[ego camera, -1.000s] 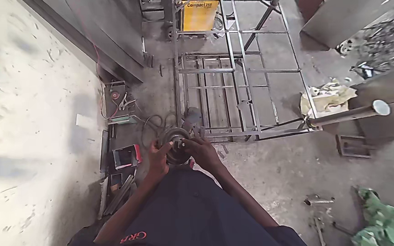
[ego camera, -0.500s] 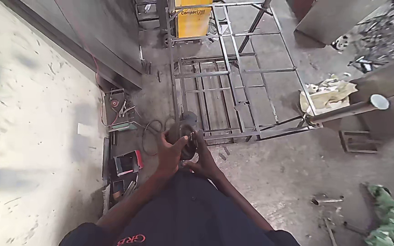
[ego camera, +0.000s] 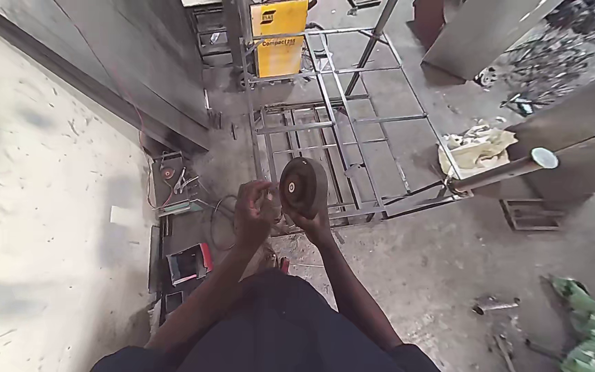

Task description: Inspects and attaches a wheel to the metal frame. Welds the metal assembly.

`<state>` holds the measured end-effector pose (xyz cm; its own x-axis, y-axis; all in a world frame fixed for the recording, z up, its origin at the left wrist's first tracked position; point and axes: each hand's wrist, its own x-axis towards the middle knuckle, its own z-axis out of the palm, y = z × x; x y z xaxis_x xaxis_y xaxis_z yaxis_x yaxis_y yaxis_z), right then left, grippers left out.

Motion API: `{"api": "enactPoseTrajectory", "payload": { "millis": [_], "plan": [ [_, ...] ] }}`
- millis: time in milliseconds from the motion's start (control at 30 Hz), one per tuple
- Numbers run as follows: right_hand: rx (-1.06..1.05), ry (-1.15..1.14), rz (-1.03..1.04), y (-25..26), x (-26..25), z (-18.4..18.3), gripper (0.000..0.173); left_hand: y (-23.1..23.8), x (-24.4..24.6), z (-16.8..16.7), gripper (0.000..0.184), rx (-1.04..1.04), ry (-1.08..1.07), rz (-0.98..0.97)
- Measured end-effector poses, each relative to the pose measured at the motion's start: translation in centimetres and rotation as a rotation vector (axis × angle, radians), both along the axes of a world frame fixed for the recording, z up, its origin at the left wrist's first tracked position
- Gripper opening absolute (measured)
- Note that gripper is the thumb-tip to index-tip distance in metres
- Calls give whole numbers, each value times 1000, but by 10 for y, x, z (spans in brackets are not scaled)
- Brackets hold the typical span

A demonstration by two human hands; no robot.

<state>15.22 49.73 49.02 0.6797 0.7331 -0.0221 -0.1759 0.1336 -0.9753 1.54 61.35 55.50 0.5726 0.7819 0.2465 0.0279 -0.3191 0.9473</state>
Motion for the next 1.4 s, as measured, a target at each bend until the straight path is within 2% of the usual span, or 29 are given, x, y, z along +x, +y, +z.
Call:
{"api": "enactPoseTrajectory", "payload": {
  "millis": [100,233,400,533,800,1233,1400],
  "plan": [
    [-43,-27,18,6,5,-4,116,22,-7,-25,35,-67,146,53],
    [-18,-12,25,17,5,-14,111,38,-6,-37,41,-145,229,-30],
    [-79,-66,40,27,8,-24,136,46,3,-44,45,-151,260,-35],
    [-119,-122,67,35,14,-30,141,48,6,-47,43,-159,293,-60],
    [-170,-204,145,53,11,-23,139,48,8,-44,37,-156,332,-27],
    [-237,-318,109,59,3,-13,121,54,10,-58,32,-238,140,-6],
    [-215,-381,164,59,7,-13,121,62,13,-70,32,-247,121,0]
  ]
}}
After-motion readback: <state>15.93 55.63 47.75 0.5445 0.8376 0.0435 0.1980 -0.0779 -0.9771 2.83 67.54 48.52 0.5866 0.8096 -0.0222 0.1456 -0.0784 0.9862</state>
